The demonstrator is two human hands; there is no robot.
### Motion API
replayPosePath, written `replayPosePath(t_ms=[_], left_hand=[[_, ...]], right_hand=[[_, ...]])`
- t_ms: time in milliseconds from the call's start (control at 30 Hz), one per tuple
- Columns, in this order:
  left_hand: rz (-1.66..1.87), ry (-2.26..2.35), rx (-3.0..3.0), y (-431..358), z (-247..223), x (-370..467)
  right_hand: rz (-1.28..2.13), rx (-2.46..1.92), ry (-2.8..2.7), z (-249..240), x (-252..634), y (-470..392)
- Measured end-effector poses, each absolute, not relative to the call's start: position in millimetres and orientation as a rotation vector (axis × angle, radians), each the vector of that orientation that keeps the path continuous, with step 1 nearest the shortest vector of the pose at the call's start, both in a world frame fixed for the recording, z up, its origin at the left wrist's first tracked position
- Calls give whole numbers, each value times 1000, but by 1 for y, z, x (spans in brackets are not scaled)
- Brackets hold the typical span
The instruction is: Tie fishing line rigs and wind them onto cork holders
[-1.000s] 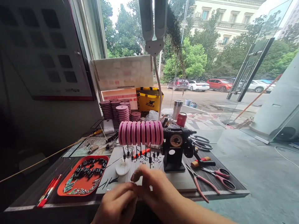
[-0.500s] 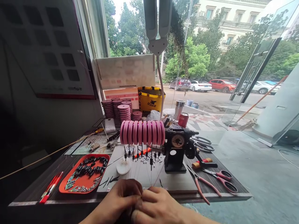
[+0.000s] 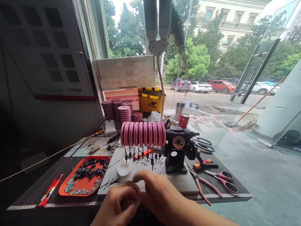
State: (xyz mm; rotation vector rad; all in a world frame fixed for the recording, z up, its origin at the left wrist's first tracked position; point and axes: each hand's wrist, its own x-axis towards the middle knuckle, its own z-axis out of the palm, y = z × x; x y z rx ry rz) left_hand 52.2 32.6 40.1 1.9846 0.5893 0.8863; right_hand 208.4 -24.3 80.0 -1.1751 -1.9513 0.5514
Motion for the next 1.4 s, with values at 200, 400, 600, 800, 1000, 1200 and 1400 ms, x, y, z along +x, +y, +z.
replayPosePath(t_ms=[200, 400, 600, 800, 1000, 1200, 1400], left_hand=[[328, 857, 907, 33, 52, 61], [288, 839, 807, 30, 58, 64], [308, 841, 794, 27, 57, 62], [313, 823, 871, 30, 46, 61], [490, 718, 1277, 34, 50, 57], [1081, 741, 1938, 14, 31, 53], [1772, 765, 2208, 1, -6, 69]], right_hand=[[-593, -796, -2410, 59, 216, -34], [-740, -729, -2330, 50, 209, -31], [-704, -736, -2335, 49, 207, -30], [-622, -729, -2428, 42, 209, -29], [-215, -755, -2340, 43, 211, -28], [932, -1168, -1577, 73, 200, -25], [1293, -1084, -1276, 82, 194, -15]])
